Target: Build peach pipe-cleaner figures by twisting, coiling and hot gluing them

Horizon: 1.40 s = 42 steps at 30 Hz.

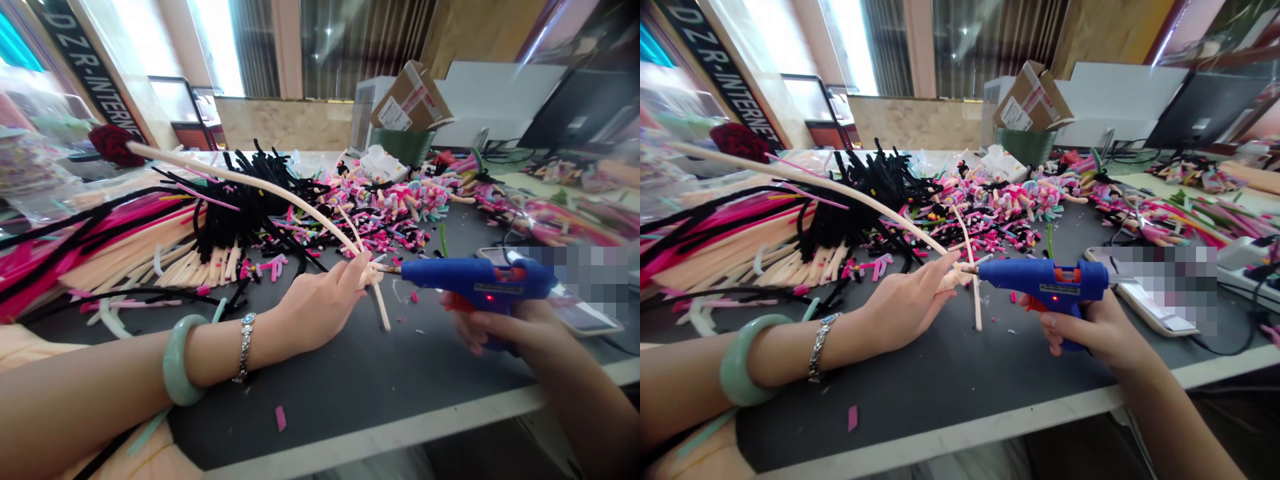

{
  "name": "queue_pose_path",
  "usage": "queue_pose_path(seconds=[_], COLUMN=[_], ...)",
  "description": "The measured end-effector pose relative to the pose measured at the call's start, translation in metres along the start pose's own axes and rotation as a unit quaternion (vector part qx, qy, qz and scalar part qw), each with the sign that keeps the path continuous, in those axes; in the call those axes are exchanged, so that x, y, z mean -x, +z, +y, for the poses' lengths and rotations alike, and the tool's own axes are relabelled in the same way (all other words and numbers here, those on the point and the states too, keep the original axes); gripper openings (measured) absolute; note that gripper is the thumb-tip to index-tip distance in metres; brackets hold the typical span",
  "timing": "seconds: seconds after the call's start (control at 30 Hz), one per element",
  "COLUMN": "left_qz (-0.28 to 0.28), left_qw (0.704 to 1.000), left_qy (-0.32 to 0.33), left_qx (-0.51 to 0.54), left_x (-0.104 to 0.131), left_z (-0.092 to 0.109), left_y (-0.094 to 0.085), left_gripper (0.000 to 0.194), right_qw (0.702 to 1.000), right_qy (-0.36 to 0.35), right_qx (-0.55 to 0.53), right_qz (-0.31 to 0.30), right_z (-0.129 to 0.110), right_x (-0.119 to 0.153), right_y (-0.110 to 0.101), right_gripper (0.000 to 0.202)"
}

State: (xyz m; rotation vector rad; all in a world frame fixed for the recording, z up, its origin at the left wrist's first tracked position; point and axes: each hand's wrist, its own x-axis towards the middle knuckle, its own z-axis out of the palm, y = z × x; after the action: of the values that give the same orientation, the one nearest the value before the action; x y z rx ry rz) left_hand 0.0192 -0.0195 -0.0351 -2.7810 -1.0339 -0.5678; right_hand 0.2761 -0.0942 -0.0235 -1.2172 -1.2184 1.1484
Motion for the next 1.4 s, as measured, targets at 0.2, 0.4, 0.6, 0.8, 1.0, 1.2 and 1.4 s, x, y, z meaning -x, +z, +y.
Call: queue_pose_path(seconds=[0.2,0.4,0.6,0.8,1.0,1.2,1.4], left_qz=[0.017,0.030,0.026,0.021,0.020,0.015,0.015], left_qw=[0.999,0.998,0.997,0.998,0.998,0.998,0.998], left_qy=[0.012,0.012,0.010,0.008,0.007,0.010,0.009], left_qx=[-0.028,-0.061,-0.066,-0.057,-0.059,-0.052,-0.062], left_x=[0.000,0.001,0.000,0.000,0.000,0.001,0.000], left_z=[0.000,0.001,0.000,0.002,0.002,0.001,0.002], left_y=[0.001,0.002,0.002,0.000,0.001,0.001,0.000], left_gripper=[0.048,0.049,0.049,0.051,0.051,0.050,0.050], right_qw=[0.998,0.996,0.994,0.992,0.990,0.987,0.983], right_qy=[-0.031,-0.067,-0.060,-0.058,-0.046,-0.018,-0.007], right_qx=[0.012,0.029,0.074,0.106,0.126,0.149,0.176], right_qz=[-0.055,-0.051,-0.060,-0.043,-0.050,-0.059,-0.053], right_z=[0.007,0.010,0.011,0.010,0.002,0.004,0.007], right_x=[-0.005,-0.005,-0.007,-0.008,-0.008,-0.009,-0.010], right_y=[-0.007,-0.011,-0.013,-0.011,-0.006,-0.009,-0.013], right_gripper=[0.024,0.025,0.024,0.023,0.022,0.025,0.027])
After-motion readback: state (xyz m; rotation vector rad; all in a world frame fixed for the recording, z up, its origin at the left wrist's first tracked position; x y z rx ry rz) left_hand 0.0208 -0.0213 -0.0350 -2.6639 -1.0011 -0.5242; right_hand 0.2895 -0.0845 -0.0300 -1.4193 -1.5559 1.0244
